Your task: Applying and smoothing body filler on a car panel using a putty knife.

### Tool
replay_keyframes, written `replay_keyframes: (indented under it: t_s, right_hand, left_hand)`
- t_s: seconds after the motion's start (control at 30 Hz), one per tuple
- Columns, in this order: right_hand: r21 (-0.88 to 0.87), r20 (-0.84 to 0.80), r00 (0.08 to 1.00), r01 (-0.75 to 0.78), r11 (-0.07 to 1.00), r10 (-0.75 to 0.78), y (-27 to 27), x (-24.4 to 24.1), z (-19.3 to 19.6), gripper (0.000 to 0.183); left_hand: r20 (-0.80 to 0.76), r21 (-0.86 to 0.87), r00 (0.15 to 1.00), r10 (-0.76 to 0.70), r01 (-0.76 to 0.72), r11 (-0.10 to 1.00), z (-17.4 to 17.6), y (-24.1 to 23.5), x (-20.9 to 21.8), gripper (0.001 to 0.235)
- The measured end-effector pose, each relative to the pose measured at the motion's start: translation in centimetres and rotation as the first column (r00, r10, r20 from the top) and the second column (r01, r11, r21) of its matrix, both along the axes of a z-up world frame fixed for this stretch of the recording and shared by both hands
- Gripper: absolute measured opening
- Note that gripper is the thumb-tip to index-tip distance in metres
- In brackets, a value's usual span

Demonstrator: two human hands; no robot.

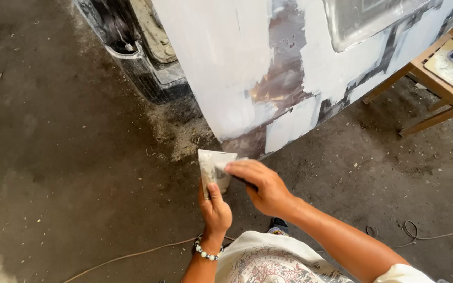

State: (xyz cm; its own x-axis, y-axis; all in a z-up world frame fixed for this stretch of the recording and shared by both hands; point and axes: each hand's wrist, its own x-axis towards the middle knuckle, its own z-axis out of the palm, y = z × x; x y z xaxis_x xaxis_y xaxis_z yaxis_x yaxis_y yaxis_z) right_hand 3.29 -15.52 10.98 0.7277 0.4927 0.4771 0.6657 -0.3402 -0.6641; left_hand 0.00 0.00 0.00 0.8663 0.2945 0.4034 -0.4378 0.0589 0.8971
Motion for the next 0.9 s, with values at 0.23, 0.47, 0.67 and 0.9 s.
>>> replay_keyframes:
  t_s: [0.23,0.47,0.67,0.9]
  right_hand:
    - [-0.109,0.219,0.967,0.157,0.982,-0.130,-3.2,4.4,1.3,0.055]
    - [-0.302,0.530,0.814,0.445,0.843,-0.239,-4.6,10.9,3.3,0.060]
    - [-0.337,0.581,0.793,0.442,0.831,-0.186,-3.3,13.4,2.3,0.066]
    - [-0.387,0.554,0.801,0.487,0.783,-0.225,-3.2,13.1,-0.4,0.071]
  left_hand:
    - [-0.057,-0.044,0.992,0.112,-0.115,0.992,1.3,0.9,0.9,0.047]
    - [-0.162,-0.091,0.980,0.112,-0.128,0.988,-2.2,0.2,0.8,0.041]
    - [-0.108,-0.107,0.990,0.090,-0.102,0.989,-1.4,0.2,0.8,0.043]
    - [-0.135,-0.122,0.984,0.114,-0.131,0.984,-1.5,0.0,1.5,0.039]
